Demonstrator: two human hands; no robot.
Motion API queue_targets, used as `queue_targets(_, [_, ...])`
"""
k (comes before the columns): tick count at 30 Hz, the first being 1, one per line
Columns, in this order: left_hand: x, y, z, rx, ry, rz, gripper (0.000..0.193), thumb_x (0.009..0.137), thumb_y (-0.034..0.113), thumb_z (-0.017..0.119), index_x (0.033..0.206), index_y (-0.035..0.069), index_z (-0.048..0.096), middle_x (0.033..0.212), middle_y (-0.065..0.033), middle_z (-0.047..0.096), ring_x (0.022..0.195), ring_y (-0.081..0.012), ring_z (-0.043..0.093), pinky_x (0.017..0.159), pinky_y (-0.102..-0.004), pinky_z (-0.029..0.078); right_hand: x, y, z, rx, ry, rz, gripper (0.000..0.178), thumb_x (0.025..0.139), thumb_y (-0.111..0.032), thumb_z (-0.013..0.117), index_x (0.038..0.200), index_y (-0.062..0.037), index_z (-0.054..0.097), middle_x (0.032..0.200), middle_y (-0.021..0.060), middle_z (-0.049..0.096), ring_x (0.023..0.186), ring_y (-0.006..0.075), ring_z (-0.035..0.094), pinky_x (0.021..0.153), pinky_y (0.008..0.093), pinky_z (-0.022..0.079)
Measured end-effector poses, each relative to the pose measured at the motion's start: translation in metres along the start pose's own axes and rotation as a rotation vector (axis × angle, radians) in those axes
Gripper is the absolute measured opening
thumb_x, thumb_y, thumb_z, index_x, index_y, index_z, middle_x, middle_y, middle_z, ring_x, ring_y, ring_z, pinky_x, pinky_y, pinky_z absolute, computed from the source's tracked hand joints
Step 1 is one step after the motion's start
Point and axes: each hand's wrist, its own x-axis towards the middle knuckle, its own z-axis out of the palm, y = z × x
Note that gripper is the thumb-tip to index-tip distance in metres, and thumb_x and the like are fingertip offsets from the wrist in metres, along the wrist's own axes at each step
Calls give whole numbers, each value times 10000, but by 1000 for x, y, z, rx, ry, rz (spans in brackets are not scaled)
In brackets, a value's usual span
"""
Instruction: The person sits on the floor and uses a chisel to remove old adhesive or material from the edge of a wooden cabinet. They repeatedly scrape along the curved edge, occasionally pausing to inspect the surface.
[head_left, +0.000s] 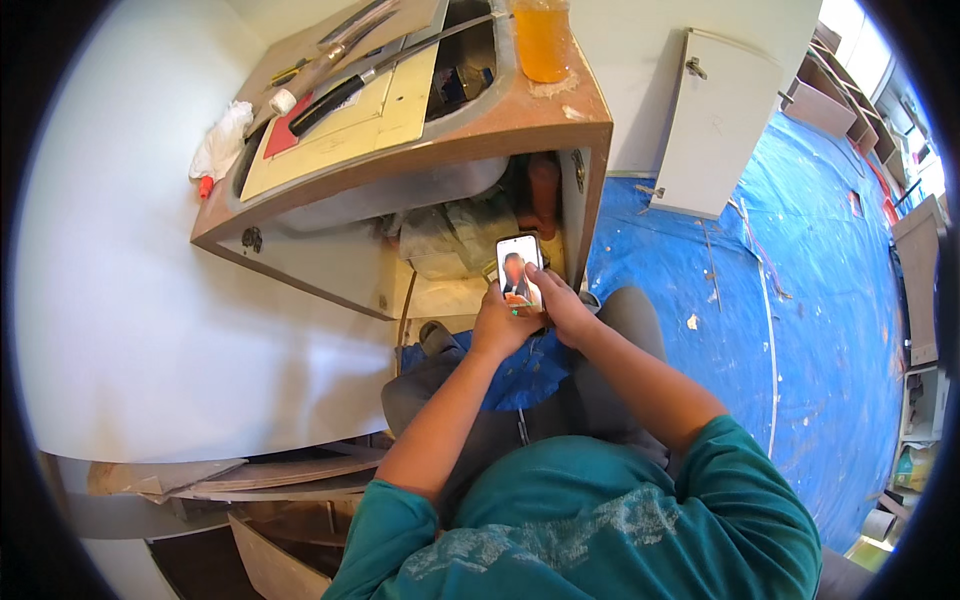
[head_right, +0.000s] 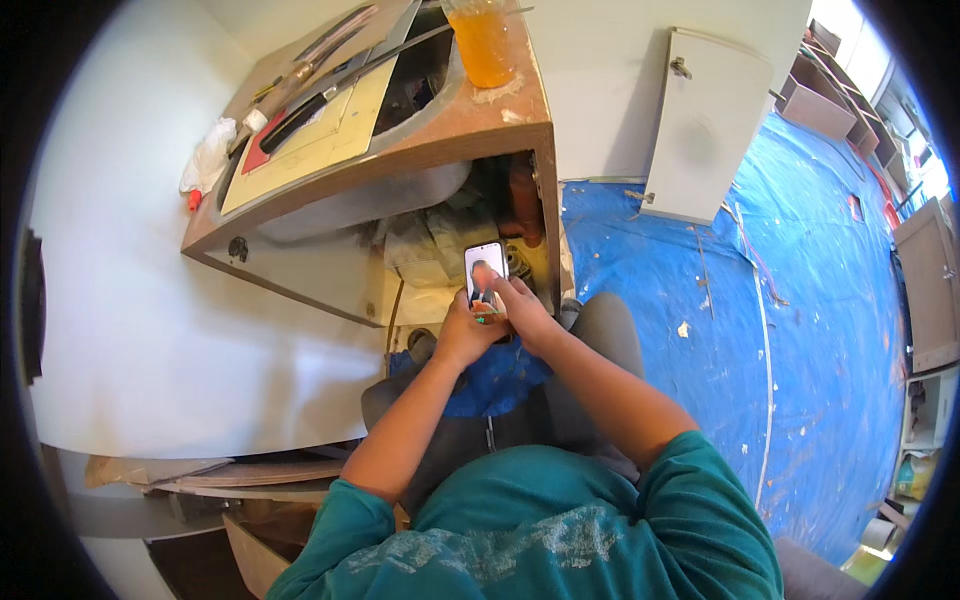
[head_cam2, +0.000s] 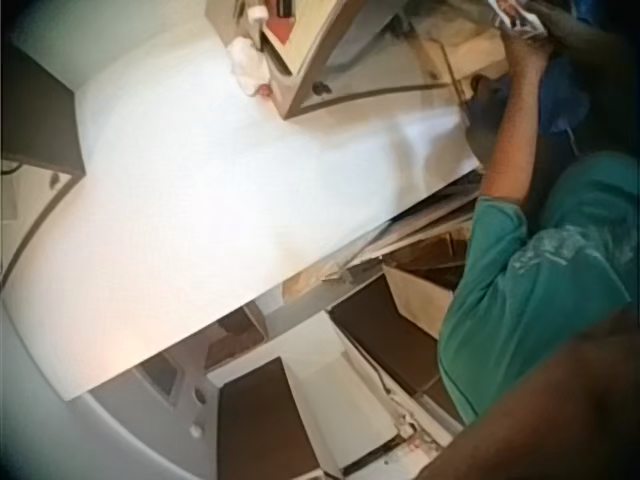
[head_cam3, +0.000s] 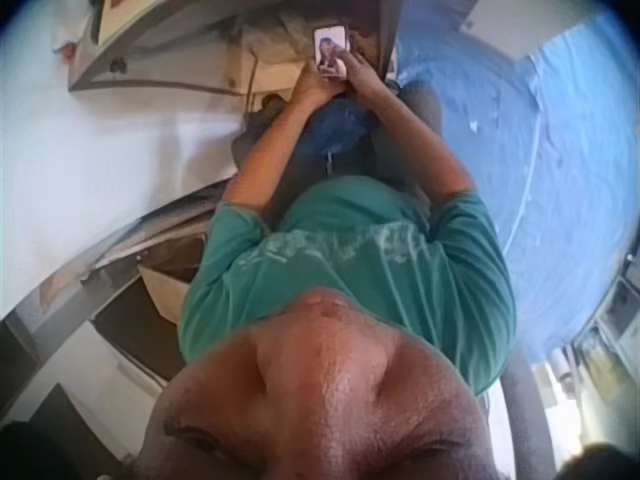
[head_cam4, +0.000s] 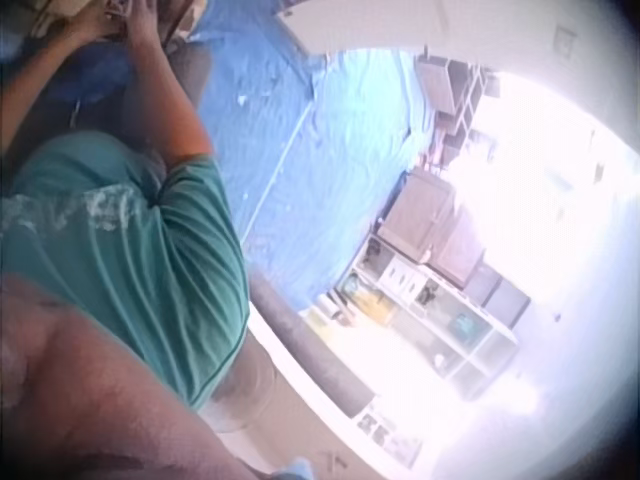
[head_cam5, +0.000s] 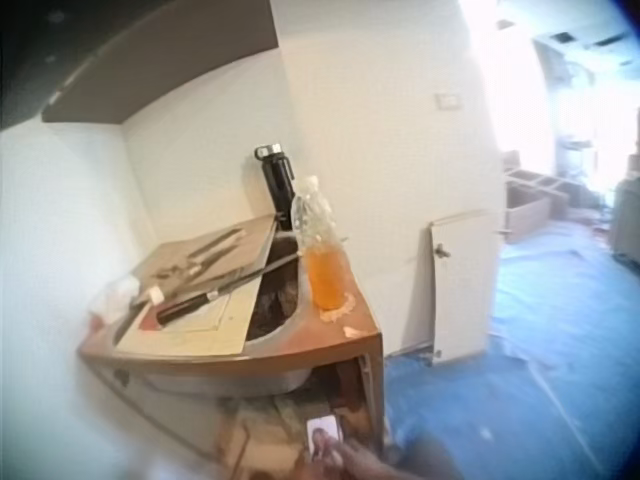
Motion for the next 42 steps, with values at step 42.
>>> queue_targets(42, [354, -140, 6, 721, 146, -40, 622, 802, 471, 718, 1226, 20, 652, 1155, -189, 704, 1071, -361, 675, 931, -448, 522, -65, -42, -122, -1548, 113, -278, 363, 865, -374, 684, 1147, -150, 725, 1415, 52, 582, 1428, 314, 407, 1193, 536, 258])
